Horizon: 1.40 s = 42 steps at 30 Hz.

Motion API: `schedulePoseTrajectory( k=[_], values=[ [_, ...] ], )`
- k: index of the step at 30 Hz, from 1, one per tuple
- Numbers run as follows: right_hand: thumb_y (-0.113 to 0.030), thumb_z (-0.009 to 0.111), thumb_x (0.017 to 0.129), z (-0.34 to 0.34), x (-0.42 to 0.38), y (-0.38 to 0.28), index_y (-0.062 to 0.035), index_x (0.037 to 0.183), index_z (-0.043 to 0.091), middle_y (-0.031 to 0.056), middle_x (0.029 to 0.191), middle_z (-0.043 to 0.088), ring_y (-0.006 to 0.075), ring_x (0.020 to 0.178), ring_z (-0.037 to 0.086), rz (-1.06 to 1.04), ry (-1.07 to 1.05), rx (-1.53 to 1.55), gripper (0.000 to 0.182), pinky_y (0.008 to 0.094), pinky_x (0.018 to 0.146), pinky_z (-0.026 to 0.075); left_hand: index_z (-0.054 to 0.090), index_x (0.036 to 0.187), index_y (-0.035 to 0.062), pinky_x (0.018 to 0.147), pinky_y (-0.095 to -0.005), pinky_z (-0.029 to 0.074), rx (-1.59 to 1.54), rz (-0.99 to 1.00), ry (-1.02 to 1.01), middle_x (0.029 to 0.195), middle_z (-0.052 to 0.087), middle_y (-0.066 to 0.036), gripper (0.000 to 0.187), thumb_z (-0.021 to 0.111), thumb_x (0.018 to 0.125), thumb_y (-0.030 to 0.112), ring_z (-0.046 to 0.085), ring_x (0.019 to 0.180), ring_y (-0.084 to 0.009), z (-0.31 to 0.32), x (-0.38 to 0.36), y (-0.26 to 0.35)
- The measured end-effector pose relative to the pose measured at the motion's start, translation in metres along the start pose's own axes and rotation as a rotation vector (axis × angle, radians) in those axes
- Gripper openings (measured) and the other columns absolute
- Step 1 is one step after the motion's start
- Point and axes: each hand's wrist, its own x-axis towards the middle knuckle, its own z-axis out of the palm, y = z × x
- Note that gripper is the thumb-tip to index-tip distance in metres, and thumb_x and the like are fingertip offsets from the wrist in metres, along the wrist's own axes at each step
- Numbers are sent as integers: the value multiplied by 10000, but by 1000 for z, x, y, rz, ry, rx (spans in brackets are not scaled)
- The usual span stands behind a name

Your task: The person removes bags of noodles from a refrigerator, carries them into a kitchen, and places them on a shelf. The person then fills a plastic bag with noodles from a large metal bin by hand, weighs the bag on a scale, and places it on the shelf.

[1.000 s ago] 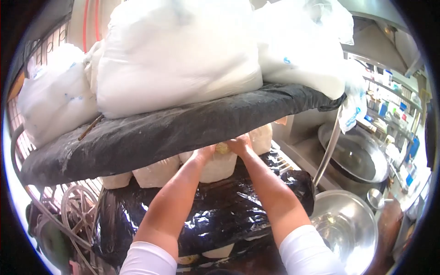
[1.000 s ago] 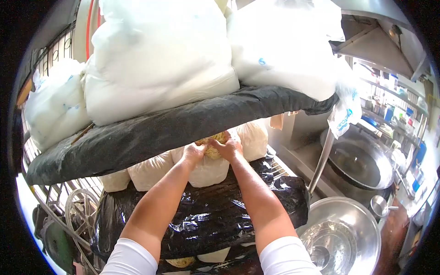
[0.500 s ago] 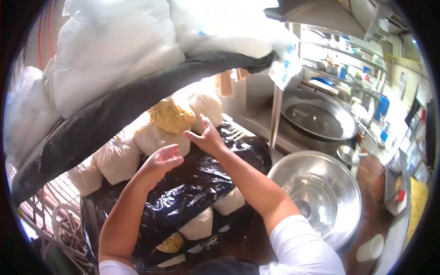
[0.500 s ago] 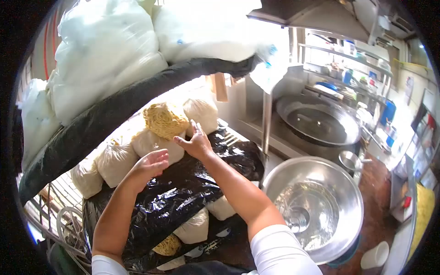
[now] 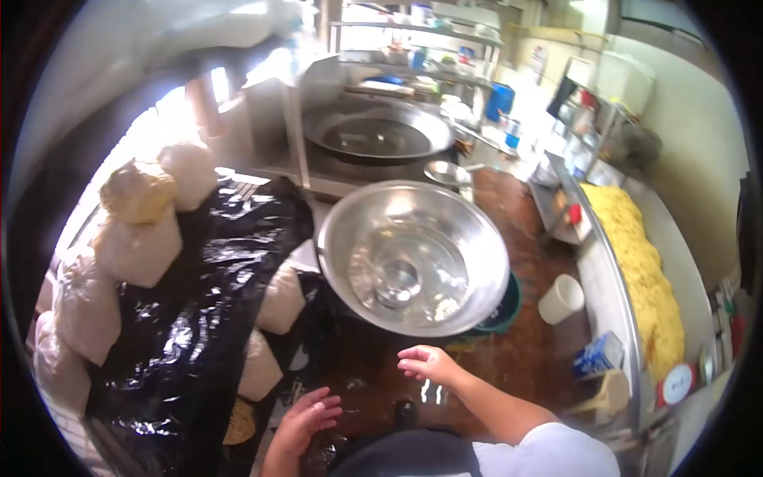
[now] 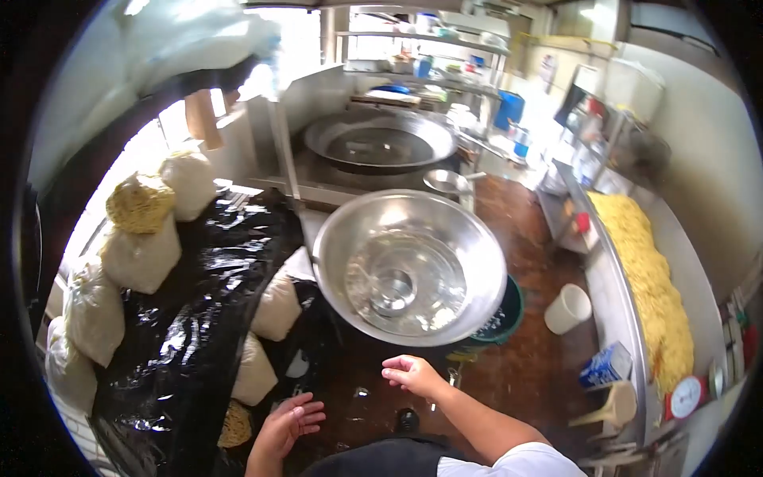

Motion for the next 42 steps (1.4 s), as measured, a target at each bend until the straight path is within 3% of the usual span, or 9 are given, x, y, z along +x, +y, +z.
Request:
schedulePoseTrajectory(
  k=[5,11,17,18,20,27,33,38,42],
  values=[
    [-233,698,873,-38,-35,45,-36,1171,608,40,987,678,94,858,620,-170,87,143,368,242,746,500,453,1350,19,876,-358,505,295,-117,-157,1242,592,-159,493,606,922,210,612,1077,-245,64,44,-14],
    [-273,710,857,-132,-93,101,-25,1160,608,78,944,689,127,876,641,-394,-13,-142,405,283,809,508,487,1325,17,869,-290,467,607,-15,-227,1199,616,-109,503,659,893,210,593,1027,-145,203,125,-73],
    [-204,705,859,-285,-172,154,-22,1123,654,88,1005,697,148,941,656,-217,172,-128,324,278,854,512,464,1337,-19,947,-323,470,751,-186,-654,1244,594,-157,548,641,909,274,573,1131,-204,356,184,-183],
    [-151,705,854,-307,-176,157,-5,1121,644,81,989,694,152,909,661,-129,183,-7,311,272,834,516,463,1337,-16,939,-333,474,1053,2,-747,1217,606,-161,552,638,903,278,589,1103,-216,381,183,-176],
    [-114,678,864,-344,-182,141,-9,1122,617,72,953,692,112,793,647,16,234,217,286,229,679,494,469,1330,-10,922,-342,479,1081,-17,-805,1189,618,-164,560,642,891,293,605,1071,-227,409,199,-179],
    [-140,637,890,-467,-148,156,8,1165,574,106,959,694,125,765,649,12,301,302,319,227,651,491,489,1317,6,871,-336,493,1227,4,-612,1152,633,-165,592,642,873,366,639,995,-237,479,294,-203],
    [-124,682,881,-568,-140,162,16,1170,598,63,973,665,97,856,616,81,350,166,332,252,805,507,483,1330,8,879,-323,494,1166,-55,-821,1166,636,-166,623,650,865,387,639,1018,-228,549,423,-257],
    [-100,658,893,-672,-149,158,17,1174,591,63,1005,661,102,890,614,16,600,102,312,261,802,510,514,1315,43,880,-337,492,1290,63,-1099,1145,647,-163,596,651,861,406,638,1007,-244,687,515,-246],
    [-144,658,892,-733,-148,157,10,1180,599,58,963,676,119,868,625,86,755,320,331,254,759,502,519,1299,20,885,-336,500,1157,146,-1109,1159,644,-133,514,675,869,254,621,1040,-224,773,585,-228]
  ],
)
